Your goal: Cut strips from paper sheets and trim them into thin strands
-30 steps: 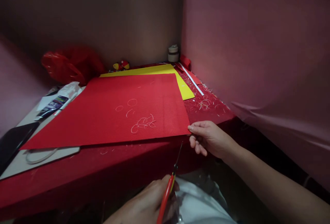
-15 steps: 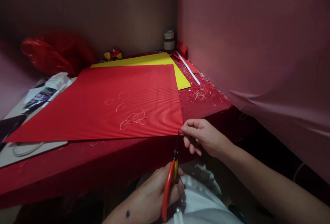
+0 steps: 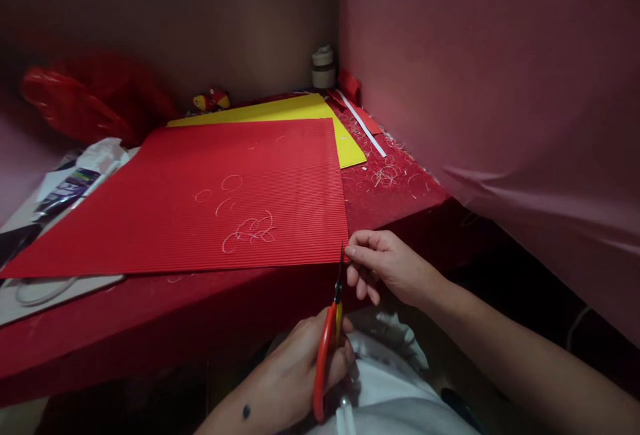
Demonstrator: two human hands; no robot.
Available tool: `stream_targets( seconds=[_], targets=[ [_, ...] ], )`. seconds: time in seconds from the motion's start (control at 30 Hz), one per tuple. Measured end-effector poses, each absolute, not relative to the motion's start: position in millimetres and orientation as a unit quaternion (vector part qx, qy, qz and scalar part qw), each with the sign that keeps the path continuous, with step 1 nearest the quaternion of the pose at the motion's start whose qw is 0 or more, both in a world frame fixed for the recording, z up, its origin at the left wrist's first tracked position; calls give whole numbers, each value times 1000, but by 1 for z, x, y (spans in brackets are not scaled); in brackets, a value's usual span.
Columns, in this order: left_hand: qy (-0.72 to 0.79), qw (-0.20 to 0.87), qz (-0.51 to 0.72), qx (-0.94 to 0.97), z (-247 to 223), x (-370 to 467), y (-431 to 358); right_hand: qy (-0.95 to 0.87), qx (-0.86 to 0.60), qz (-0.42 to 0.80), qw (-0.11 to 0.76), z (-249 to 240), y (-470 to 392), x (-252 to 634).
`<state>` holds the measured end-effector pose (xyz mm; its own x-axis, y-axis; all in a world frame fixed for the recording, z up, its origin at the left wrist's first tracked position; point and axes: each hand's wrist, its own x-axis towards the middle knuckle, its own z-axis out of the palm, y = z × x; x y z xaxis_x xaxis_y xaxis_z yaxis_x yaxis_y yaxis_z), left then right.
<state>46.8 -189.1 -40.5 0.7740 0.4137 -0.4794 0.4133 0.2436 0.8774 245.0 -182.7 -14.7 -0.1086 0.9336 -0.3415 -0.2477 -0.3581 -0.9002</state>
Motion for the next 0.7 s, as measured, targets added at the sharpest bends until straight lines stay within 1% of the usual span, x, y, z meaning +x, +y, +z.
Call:
stream_targets(
  seconds=[0.17,0.4,0.6,0.7],
  targets=[
    [343,673,10,655,-36,45,-187,-346,-499,659,445,-13,-182,245],
    [374,644,-39,666,-22,54,-187,-344,-526,650,426,-9,-183,243],
    [380,653,29,654,-32,53,-192,-346,-537,640,427,-11,-183,241],
    [390,651,16,652,-30,56,-193,-352,-531,639,431,-12,-184,241]
  ],
)
